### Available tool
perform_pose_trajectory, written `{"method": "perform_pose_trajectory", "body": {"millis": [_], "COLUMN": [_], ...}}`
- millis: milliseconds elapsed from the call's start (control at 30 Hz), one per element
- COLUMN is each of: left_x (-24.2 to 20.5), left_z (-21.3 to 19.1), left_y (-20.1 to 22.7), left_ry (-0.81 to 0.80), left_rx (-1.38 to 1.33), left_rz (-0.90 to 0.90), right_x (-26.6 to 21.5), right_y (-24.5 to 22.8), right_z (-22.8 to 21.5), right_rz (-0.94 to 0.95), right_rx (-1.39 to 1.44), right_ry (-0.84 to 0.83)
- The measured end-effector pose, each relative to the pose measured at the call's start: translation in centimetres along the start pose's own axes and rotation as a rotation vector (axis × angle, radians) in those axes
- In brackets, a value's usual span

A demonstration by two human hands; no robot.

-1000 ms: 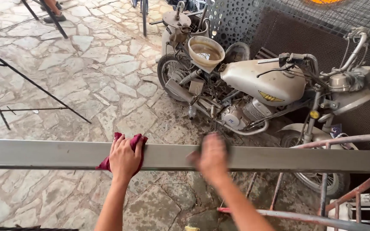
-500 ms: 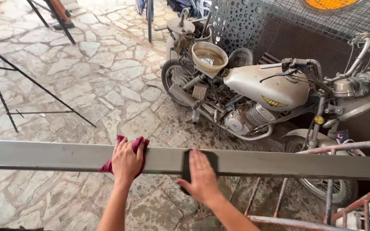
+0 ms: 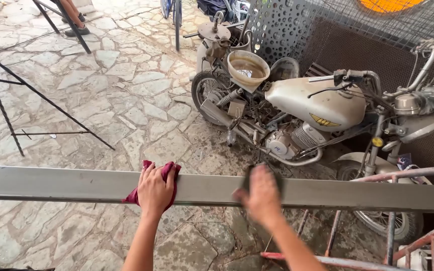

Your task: Sanding and wiping down a long metal beam placed on stands to prepare its surface.

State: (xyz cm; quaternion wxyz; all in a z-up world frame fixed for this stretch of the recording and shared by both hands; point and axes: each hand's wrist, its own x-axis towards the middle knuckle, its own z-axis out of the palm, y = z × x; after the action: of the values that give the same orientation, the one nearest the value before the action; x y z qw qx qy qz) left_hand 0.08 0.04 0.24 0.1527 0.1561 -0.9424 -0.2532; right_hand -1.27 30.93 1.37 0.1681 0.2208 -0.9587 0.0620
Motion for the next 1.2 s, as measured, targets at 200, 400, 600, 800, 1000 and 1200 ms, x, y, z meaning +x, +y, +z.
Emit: {"method": "perform_pose_trajectory", "body": {"millis": [200, 400, 600, 800, 1000, 1200], "left_x": [0.1, -0.1, -0.1, 0.0, -0.1, -0.2], "left_z": [0.3, 0.3, 0.7, 0.5, 1.5, 1.0], "left_y": [-0.2, -0.2, -0.4, -0.3, -0.9, -0.6], "left_ry": [0.054, 0.045, 0.048, 0.062, 0.082, 0.106], "left_rx": [-0.006, -0.009, 0.004, 0.007, 0.033, 0.029], "left_rz": [0.032, 0.019, 0.031, 0.067, 0.053, 0.078], "right_x": [1.0, -0.4, 1.5, -0.8, 1.2, -0.8], "right_y": [-4.3, 2.5, -3.5, 2.1, -2.7, 3.9], "right_z": [3.3, 2.1, 4.9, 1.3, 3.6, 1.0], "right_rz": [-0.076, 0.176, 0.041, 0.202, 0.126, 0.26], "right_rx": [-0.03, -0.073, -0.02, -0.083, -0.01, -0.076], "right_ry": [0.179, 0.09, 0.172, 0.06, 0.088, 0.032]}}
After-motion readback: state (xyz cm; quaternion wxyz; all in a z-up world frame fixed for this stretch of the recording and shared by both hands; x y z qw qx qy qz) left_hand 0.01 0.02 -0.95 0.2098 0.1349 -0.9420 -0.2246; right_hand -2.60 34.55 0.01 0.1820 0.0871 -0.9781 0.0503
